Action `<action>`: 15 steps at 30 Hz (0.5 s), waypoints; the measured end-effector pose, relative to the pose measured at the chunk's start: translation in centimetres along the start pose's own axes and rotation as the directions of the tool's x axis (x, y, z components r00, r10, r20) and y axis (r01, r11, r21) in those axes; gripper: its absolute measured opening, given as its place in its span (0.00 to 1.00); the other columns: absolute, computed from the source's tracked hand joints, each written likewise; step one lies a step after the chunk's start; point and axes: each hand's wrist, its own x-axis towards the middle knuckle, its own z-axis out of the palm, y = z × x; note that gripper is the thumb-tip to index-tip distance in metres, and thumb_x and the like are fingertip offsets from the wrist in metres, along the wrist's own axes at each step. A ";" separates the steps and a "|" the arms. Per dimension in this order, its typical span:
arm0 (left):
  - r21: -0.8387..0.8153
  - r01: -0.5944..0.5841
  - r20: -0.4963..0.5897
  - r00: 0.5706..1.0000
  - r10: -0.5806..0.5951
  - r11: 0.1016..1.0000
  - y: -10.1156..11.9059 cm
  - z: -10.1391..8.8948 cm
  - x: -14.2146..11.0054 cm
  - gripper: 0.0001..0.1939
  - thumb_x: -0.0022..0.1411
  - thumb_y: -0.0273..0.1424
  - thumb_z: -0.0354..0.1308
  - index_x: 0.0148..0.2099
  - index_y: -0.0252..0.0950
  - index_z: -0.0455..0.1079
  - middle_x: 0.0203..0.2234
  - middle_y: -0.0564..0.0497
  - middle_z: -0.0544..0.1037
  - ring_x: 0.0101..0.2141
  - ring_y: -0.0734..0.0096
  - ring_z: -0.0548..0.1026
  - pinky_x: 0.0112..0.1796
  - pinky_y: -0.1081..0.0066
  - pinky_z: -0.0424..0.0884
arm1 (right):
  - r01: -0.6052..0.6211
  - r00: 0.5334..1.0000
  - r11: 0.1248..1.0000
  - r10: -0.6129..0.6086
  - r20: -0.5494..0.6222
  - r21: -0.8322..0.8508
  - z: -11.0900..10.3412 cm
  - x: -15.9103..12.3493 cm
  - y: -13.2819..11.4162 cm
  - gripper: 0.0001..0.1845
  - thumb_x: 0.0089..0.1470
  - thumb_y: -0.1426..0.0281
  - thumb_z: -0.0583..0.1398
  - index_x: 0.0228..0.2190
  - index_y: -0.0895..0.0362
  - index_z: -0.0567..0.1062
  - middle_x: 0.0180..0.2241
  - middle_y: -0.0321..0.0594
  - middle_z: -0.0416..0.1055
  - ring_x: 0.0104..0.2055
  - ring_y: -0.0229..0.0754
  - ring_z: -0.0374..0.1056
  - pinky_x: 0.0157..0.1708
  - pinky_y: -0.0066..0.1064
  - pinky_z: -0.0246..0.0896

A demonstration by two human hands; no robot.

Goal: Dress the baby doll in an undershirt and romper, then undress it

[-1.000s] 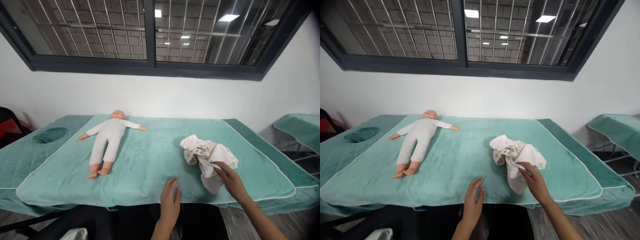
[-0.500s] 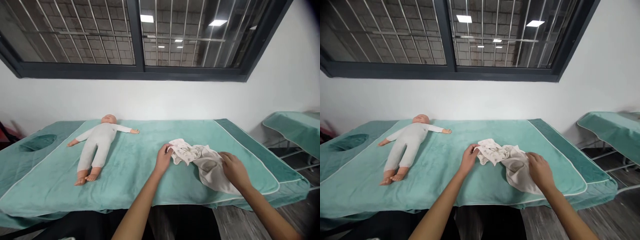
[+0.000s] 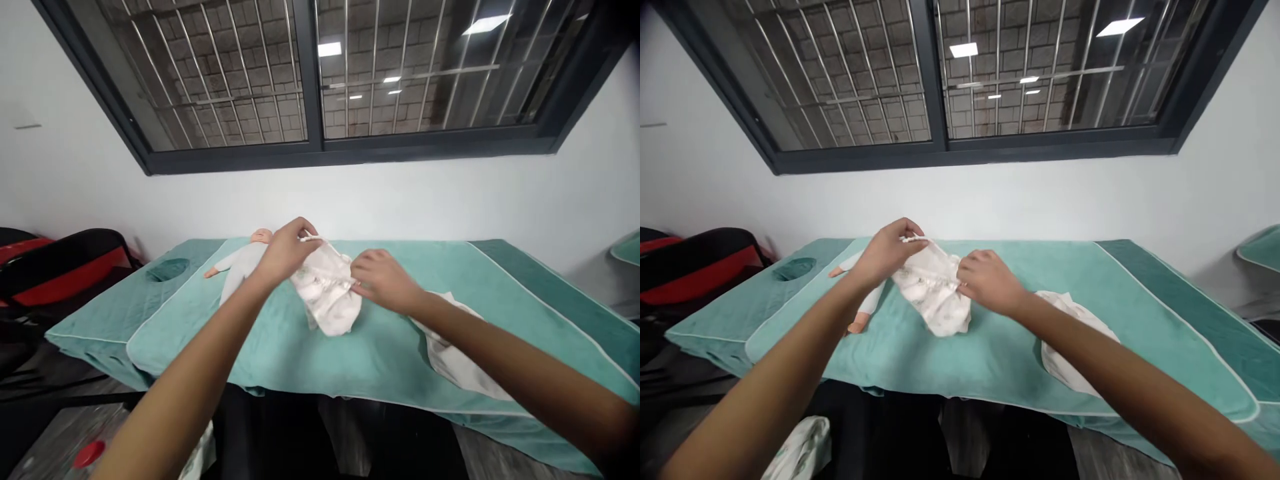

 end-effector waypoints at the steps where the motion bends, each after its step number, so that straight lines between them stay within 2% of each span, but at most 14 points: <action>1: -0.002 0.023 -0.018 1.000 -0.023 1.000 -0.6 -1.0 0.1 0.10 0.52 0.32 0.66 0.38 0.35 0.74 0.30 0.52 0.72 0.31 0.70 0.69 0.36 0.70 0.65 | -0.041 0.998 0.992 0.046 -0.033 0.123 -0.7 0.8 0.7 0.04 0.59 0.67 0.61 0.35 0.53 0.76 0.40 0.42 0.75 0.49 0.50 0.65 0.50 0.45 0.58; 3: -0.083 0.046 -0.051 0.997 -0.051 0.995 -1.4 -2.5 -0.3 0.13 0.52 0.30 0.65 0.42 0.36 0.75 0.34 0.51 0.73 0.32 0.70 0.71 0.38 0.69 0.66 | -0.101 0.987 0.915 0.142 -0.078 0.391 -2.0 2.3 1.5 0.08 0.58 0.63 0.62 0.36 0.54 0.76 0.40 0.40 0.74 0.48 0.48 0.66 0.50 0.42 0.60; 5: -0.216 0.016 -0.059 0.998 -0.029 0.976 -1.5 -3.0 -1.1 0.13 0.55 0.29 0.62 0.45 0.37 0.75 0.41 0.48 0.75 0.39 0.67 0.73 0.42 0.67 0.68 | -0.138 0.965 0.767 0.246 -0.089 0.627 -2.6 3.6 1.7 0.10 0.57 0.61 0.62 0.35 0.55 0.75 0.38 0.38 0.72 0.44 0.45 0.67 0.45 0.38 0.61; 7: -0.336 -0.005 0.041 0.999 0.019 0.942 -1.2 -2.5 -2.3 0.13 0.59 0.31 0.60 0.47 0.38 0.75 0.45 0.46 0.76 0.45 0.63 0.73 0.47 0.65 0.68 | -0.149 0.932 0.597 0.351 -0.089 0.789 -2.3 4.6 1.3 0.12 0.56 0.59 0.62 0.31 0.55 0.72 0.32 0.34 0.69 0.36 0.40 0.66 0.37 0.33 0.61; 9: -0.383 0.007 0.236 0.968 0.090 0.924 -1.0 -1.2 -3.4 0.13 0.60 0.34 0.60 0.47 0.38 0.75 0.45 0.47 0.77 0.46 0.61 0.74 0.48 0.64 0.69 | -0.140 0.897 0.479 0.432 -0.093 0.866 -1.4 5.3 0.7 0.16 0.56 0.58 0.62 0.27 0.55 0.67 0.26 0.30 0.62 0.29 0.35 0.60 0.29 0.28 0.56; 11: -0.371 0.019 0.406 0.902 0.144 0.928 -1.5 0.5 -4.3 0.12 0.58 0.37 0.63 0.44 0.38 0.77 0.40 0.48 0.79 0.43 0.59 0.75 0.47 0.63 0.69 | -0.156 0.873 0.441 0.479 -0.085 0.884 -0.5 5.5 0.2 0.19 0.55 0.56 0.63 0.25 0.55 0.64 0.23 0.29 0.58 0.25 0.33 0.55 0.26 0.25 0.51; 12: -0.372 0.036 0.446 0.883 0.145 0.927 -2.0 1.2 -4.7 0.12 0.58 0.38 0.63 0.41 0.37 0.77 0.38 0.48 0.79 0.42 0.59 0.75 0.46 0.63 0.70 | -0.176 0.866 0.428 0.495 -0.067 0.886 -0.2 5.5 0.1 0.20 0.55 0.54 0.63 0.24 0.55 0.64 0.22 0.29 0.57 0.24 0.32 0.54 0.25 0.25 0.50; 13: -0.390 0.066 0.448 0.885 0.127 0.918 -2.6 1.8 -4.9 0.12 0.58 0.39 0.63 0.39 0.36 0.77 0.36 0.48 0.79 0.40 0.60 0.75 0.44 0.64 0.70 | -0.197 0.861 0.410 0.507 -0.044 0.890 -0.1 5.3 0.1 0.21 0.55 0.53 0.63 0.24 0.55 0.64 0.22 0.29 0.57 0.24 0.32 0.53 0.24 0.25 0.49; 15: -0.491 0.144 0.348 0.937 0.041 0.859 -3.7 2.5 -5.1 0.14 0.61 0.41 0.61 0.38 0.34 0.76 0.33 0.49 0.78 0.38 0.62 0.75 0.42 0.65 0.70 | -0.220 0.851 0.358 0.526 -0.001 0.907 -0.1 4.8 0.6 0.23 0.54 0.51 0.62 0.24 0.55 0.64 0.22 0.29 0.57 0.23 0.32 0.53 0.23 0.25 0.49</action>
